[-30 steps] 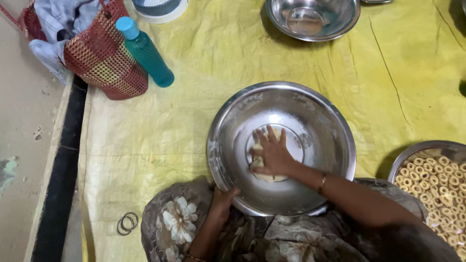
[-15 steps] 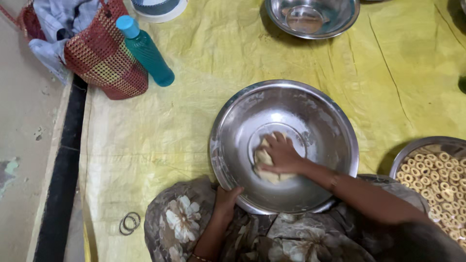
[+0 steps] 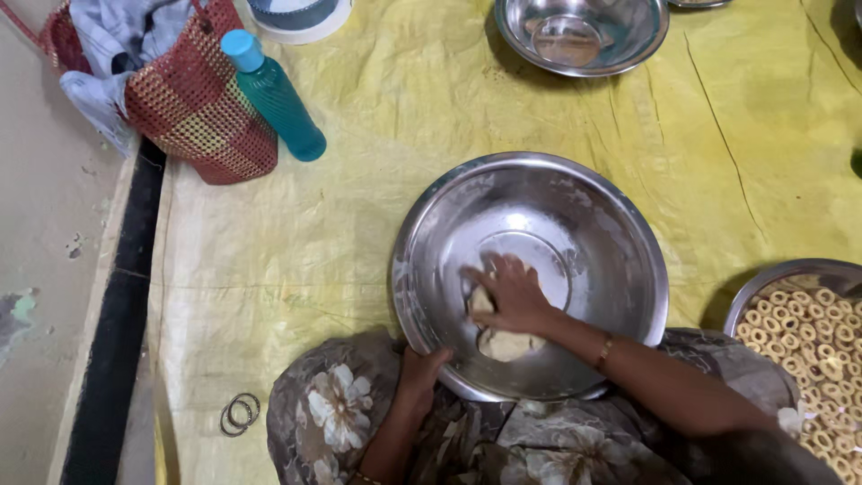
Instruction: The person kneads a lump of dough in a metal bowl, then transfers it to a wooden board. They roll the dough into a log, cut it into small pieces, and roll each piece into a thin cylinder on the board.
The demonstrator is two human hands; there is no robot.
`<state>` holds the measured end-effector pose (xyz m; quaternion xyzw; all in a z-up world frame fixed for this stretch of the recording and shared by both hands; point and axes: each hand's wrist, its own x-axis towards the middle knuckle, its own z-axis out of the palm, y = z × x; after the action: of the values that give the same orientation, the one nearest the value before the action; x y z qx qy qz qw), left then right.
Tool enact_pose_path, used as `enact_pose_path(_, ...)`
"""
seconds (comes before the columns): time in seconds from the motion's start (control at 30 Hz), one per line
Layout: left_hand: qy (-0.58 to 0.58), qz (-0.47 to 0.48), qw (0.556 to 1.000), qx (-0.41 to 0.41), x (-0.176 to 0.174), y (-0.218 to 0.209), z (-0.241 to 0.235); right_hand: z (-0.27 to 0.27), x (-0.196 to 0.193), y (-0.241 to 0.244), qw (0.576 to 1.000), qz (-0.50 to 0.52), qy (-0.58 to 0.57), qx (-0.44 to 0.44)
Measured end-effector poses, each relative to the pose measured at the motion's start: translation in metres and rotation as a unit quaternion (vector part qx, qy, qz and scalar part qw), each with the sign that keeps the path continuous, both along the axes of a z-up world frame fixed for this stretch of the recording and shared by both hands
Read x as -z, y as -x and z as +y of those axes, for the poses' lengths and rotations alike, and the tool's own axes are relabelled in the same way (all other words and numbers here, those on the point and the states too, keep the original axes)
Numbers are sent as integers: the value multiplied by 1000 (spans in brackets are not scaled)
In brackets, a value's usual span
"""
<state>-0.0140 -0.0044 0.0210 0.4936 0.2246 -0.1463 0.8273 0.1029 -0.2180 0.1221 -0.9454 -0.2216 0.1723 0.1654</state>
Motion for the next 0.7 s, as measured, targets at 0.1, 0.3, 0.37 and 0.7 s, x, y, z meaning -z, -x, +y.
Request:
enact_pose_path(0.1,3,-6,1000,2,6,0,-1,12,11,-22,985,-157,-25,-63)
enact_pose_path(0.3,13,-2,1000,-8,8,-1,-1,10,16,-8,981,9,127,-148)
enact_pose_path(0.37,21,-3,1000,-9,6,-1,-2,-6,5,10,983,-12,73,-169)
enact_pose_path(0.7,-5,-12,1000,20,8,-1,-1,-34,-30,28,956,-44,112,-268)
